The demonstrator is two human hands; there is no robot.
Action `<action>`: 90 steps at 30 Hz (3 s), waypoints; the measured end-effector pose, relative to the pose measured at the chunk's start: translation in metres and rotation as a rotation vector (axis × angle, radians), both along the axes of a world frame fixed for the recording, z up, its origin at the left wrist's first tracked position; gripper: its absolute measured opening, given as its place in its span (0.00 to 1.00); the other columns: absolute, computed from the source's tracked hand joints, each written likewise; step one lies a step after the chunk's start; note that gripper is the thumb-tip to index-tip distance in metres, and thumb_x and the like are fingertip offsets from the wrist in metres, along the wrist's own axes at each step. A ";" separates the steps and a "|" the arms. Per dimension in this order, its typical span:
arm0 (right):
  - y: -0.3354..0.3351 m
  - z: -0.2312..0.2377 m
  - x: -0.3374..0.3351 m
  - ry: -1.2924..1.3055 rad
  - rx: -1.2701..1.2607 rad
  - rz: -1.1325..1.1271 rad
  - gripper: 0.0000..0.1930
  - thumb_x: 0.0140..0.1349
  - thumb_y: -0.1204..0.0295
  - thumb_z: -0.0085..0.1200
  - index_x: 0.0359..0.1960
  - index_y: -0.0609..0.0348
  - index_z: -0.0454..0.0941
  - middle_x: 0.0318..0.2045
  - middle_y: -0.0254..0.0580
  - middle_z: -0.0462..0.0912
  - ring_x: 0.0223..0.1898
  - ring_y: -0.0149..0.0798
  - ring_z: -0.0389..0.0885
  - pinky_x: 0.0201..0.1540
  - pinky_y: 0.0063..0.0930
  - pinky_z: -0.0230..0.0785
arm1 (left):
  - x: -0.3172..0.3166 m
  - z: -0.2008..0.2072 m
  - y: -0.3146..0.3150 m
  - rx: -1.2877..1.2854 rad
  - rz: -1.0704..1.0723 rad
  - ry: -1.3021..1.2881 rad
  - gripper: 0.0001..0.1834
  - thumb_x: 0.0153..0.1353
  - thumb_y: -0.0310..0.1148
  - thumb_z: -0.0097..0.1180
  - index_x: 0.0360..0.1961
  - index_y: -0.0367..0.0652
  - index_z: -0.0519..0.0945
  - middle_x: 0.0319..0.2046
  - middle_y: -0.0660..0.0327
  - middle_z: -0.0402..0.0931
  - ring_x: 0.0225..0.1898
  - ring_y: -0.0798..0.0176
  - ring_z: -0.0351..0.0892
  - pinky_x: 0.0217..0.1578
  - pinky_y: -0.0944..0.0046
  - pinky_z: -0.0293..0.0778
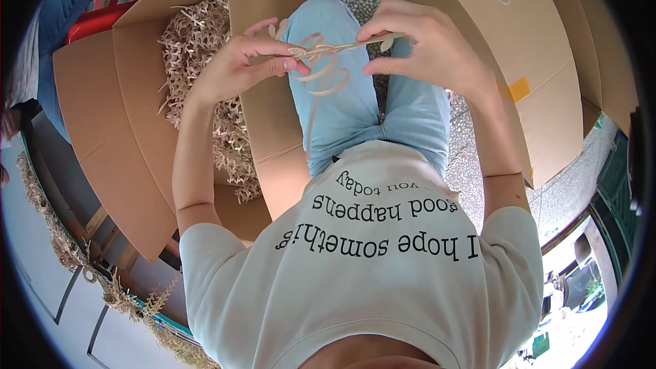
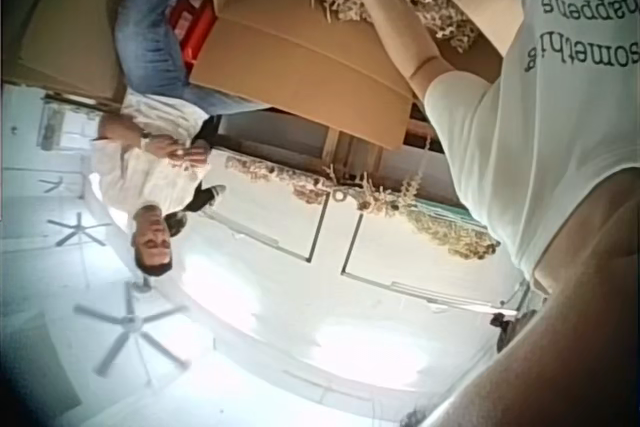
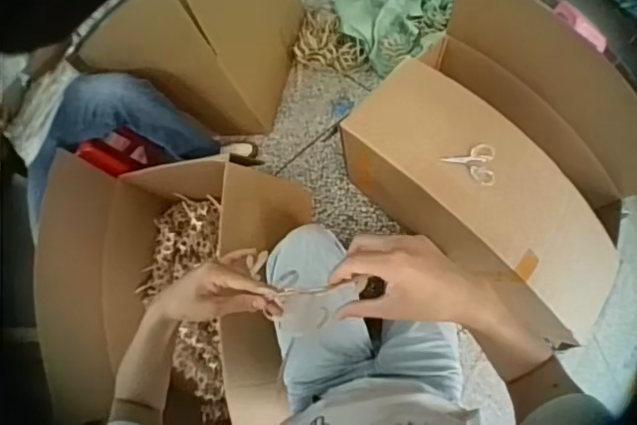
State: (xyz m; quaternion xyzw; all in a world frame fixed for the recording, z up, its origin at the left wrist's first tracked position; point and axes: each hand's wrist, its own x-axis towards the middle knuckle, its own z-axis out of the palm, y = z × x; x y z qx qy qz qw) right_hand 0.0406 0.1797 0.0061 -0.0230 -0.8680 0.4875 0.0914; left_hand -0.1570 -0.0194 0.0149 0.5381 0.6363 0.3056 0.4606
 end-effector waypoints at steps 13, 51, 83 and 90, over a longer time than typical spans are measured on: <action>0.004 -0.021 -0.010 -0.057 -0.141 -0.042 0.05 0.54 0.72 0.58 0.28 0.60 0.80 0.26 0.37 0.78 0.31 0.33 0.75 0.34 0.25 0.67 | 0.005 0.009 -0.002 0.035 -0.046 0.111 0.07 0.58 0.35 0.55 0.33 0.48 0.84 0.29 0.68 0.82 0.34 0.70 0.78 0.63 0.50 0.43; -0.011 -0.016 -0.015 -0.027 -0.234 0.042 0.04 0.51 0.74 0.60 0.27 0.61 0.81 0.21 0.37 0.79 0.23 0.30 0.74 0.26 0.22 0.65 | 0.019 -0.002 0.001 0.066 -0.040 -0.021 0.09 0.57 0.32 0.56 0.39 0.47 0.82 0.29 0.66 0.82 0.35 0.70 0.78 0.63 0.52 0.45; -0.006 -0.050 -0.005 -0.297 -0.881 -0.032 0.08 0.53 0.72 0.60 0.30 0.62 0.76 0.31 0.33 0.76 0.32 0.24 0.73 0.37 0.18 0.67 | 0.016 -0.002 0.001 0.014 -0.057 -0.055 0.09 0.56 0.32 0.57 0.38 0.45 0.82 0.28 0.65 0.82 0.27 0.70 0.78 0.63 0.50 0.44; 0.007 0.001 0.008 -0.237 -0.290 0.072 0.07 0.49 0.75 0.63 0.31 0.61 0.81 0.29 0.33 0.79 0.28 0.22 0.74 0.28 0.13 0.64 | 0.011 -0.010 -0.007 0.061 0.002 -0.001 0.09 0.55 0.33 0.58 0.36 0.44 0.83 0.28 0.64 0.82 0.26 0.68 0.78 0.63 0.50 0.45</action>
